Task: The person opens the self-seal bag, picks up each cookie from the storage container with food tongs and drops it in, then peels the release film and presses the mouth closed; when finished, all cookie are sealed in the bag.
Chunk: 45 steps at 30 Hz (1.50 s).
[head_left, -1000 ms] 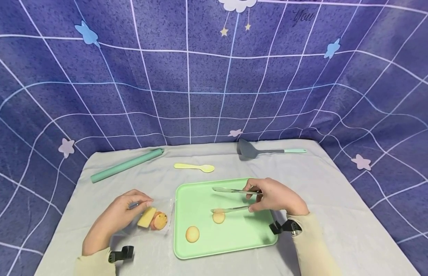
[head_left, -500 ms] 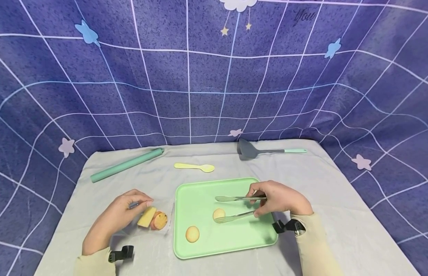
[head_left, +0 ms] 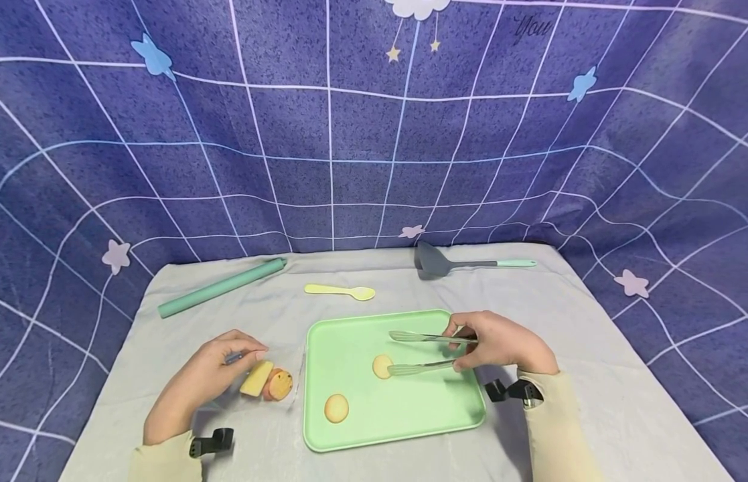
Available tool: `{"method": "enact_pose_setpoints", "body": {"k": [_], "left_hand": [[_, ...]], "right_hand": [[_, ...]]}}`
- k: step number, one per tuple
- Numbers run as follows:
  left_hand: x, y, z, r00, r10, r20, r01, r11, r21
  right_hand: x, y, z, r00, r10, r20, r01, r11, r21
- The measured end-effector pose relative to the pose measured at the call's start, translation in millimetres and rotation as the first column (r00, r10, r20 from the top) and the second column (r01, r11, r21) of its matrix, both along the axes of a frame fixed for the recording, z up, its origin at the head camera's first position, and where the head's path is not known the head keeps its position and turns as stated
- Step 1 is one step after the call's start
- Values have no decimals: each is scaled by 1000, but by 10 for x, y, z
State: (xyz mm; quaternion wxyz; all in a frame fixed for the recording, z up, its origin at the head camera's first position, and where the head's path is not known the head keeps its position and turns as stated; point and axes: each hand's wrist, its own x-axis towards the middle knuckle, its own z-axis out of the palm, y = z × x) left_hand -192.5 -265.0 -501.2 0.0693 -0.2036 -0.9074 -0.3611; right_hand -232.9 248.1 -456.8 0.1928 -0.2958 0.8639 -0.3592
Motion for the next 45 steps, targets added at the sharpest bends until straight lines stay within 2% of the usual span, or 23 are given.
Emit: {"method": "enact_pose_setpoints", "body": {"k": [8, 15, 27, 39, 45], "left_hand": [[3, -5, 1, 1000, -11, -13, 11, 1000, 10], [-8, -5, -15, 1000, -10, -28, 10, 1000, 6], [-6, -15, -21, 1000, -4, 2, 4, 1000, -10], [1, -39, -7, 1000, -8, 19, 8, 1000, -6], [-14, -57, -6, 1000, -22, -1, 22, 1000, -8]], "right_hand": [[-15, -49, -17, 999, 31, 29, -31, 999, -8], [-28, -109, -55, 997, 52, 50, -49, 997, -59], [-48, -132, -95, 997, 82, 12, -81, 995, -62], [-50, -211, -103, 998, 70, 5, -70, 997, -28], [-36, -280, -110, 997, 78, -13, -79, 996, -44]]}}
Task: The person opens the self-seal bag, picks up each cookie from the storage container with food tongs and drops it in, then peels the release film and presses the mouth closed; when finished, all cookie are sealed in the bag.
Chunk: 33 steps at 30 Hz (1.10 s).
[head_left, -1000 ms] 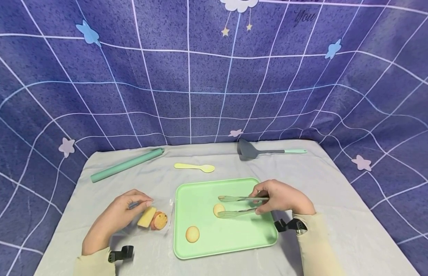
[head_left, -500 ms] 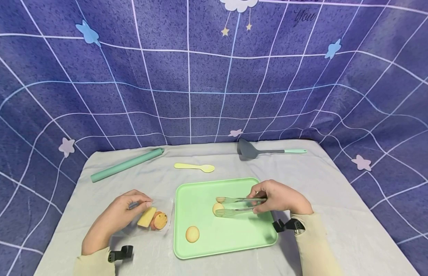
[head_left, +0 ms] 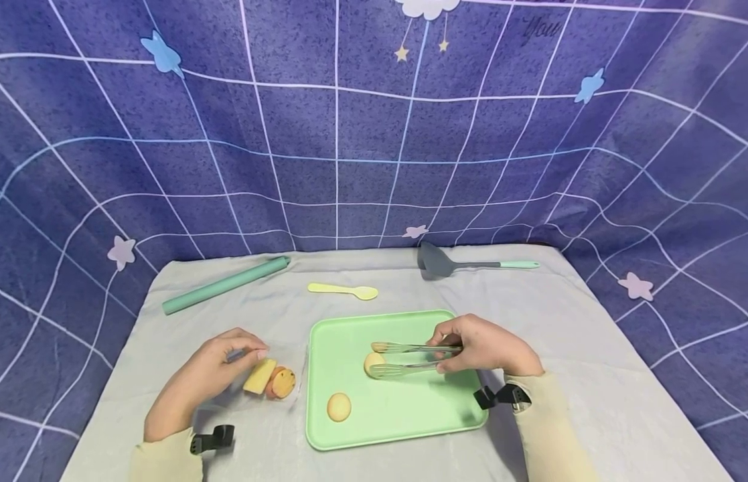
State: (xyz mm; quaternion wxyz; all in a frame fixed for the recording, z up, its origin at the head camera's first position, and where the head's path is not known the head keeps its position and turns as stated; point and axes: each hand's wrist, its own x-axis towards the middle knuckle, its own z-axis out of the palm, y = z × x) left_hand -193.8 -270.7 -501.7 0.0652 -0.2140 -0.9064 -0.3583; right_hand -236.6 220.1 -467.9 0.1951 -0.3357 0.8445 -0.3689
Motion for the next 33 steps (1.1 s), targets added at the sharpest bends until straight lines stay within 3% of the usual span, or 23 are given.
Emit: {"method": "enact_pose_setpoints", "body": {"k": [10, 18, 24, 33], "left_hand": [[-5, -29, 12, 1000, -15, -6, 16, 1000, 13], [-16, -48, 8, 999, 7, 34, -7, 1000, 6], [-32, -70, 6, 1000, -7, -2, 7, 1000, 20], [2, -109, 6, 999, 11, 32, -12, 999, 32]], "right_hand": [[-3, -419, 1, 994, 105, -29, -107, 992, -69], [-152, -972, -4, 976, 197, -95, -205, 975, -81], [-231, -1240, 0, 968, 211, -133, -222, 972, -74], [-224, -1499, -56, 970, 217, -106, -225, 972, -72]]}}
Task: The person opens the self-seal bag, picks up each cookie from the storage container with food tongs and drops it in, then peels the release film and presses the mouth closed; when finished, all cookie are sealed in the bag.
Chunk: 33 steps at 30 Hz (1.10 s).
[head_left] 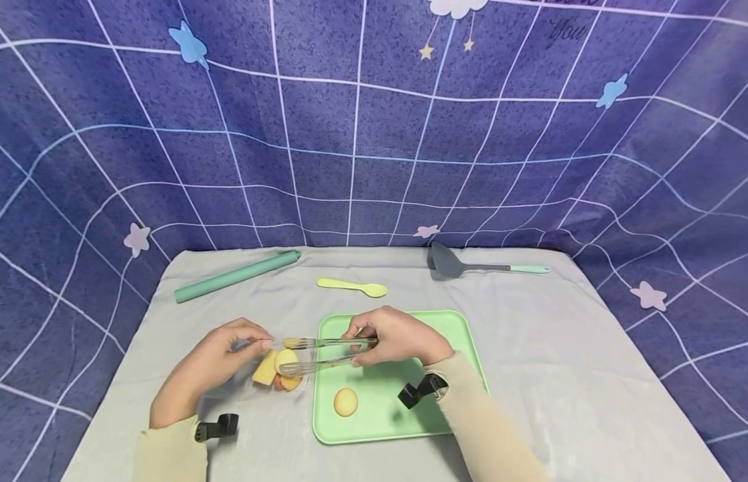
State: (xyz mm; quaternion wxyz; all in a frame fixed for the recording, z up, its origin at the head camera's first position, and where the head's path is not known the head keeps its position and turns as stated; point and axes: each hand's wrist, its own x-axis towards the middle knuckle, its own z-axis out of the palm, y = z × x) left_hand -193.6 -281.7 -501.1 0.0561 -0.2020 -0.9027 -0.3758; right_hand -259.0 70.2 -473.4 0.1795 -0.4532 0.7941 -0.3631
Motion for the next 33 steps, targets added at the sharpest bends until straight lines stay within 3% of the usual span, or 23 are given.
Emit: {"method": "enact_pose_setpoints", "body": {"k": [5, 18, 24, 33], "left_hand": [[1, 15, 19, 1000, 5, 7, -5, 1000, 3], [-2, 43, 66, 999, 18, -27, -18, 1000, -6], [5, 52, 63, 1000, 25, 1, -25, 999, -20], [10, 60, 37, 1000, 6, -14, -6, 1000, -21]], "right_hand": [[-6, -74, -14, 1000, 0, -27, 0, 1000, -8], [8, -114, -79, 999, -13, 36, 15, 999, -46], [15, 52, -62, 996, -36, 80, 41, 997, -69], [148, 487, 35, 999, -27, 33, 27, 1000, 13]]}}
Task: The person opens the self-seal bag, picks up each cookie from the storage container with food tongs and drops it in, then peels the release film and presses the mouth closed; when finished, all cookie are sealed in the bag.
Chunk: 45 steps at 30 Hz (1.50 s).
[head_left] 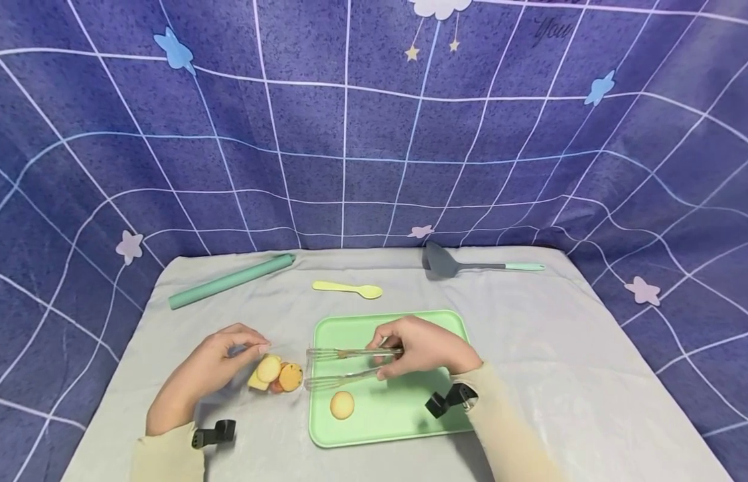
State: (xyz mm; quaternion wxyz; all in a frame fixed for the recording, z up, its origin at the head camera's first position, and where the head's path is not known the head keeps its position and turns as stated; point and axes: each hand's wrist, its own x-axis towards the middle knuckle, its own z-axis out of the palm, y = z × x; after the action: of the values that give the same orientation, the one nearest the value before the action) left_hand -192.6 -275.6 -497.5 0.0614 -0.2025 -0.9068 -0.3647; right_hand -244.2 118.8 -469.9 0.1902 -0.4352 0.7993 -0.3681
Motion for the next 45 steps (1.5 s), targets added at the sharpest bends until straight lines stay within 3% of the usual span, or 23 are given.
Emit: {"method": "enact_pose_setpoints", "body": {"k": [9, 19, 29, 34, 39, 45], "left_hand": [[4, 27, -9, 1000, 1, -21, -1, 1000, 0], [10, 40, -36, 1000, 14, -16, -14, 1000, -3], [10, 52, -28, 999, 21, 25, -21, 1000, -13], [8, 55, -38, 1000, 7, 7, -7, 1000, -3], [-1, 65, -46, 1000, -9, -7, 9, 1000, 9], [-8, 64, -57, 1000, -2, 24, 2, 1000, 1]], "right_hand": [[160, 265, -48, 1000, 10, -30, -7, 997, 80], [167, 365, -31, 998, 21, -61, -16, 996, 90], [133, 600, 28, 992, -118, -42, 122, 984, 131], [154, 545, 9, 997, -73, -6, 73, 994, 87], [174, 444, -55, 999, -1, -48, 3, 999, 54], [174, 429, -76, 997, -7, -80, 12, 998, 58]]}}
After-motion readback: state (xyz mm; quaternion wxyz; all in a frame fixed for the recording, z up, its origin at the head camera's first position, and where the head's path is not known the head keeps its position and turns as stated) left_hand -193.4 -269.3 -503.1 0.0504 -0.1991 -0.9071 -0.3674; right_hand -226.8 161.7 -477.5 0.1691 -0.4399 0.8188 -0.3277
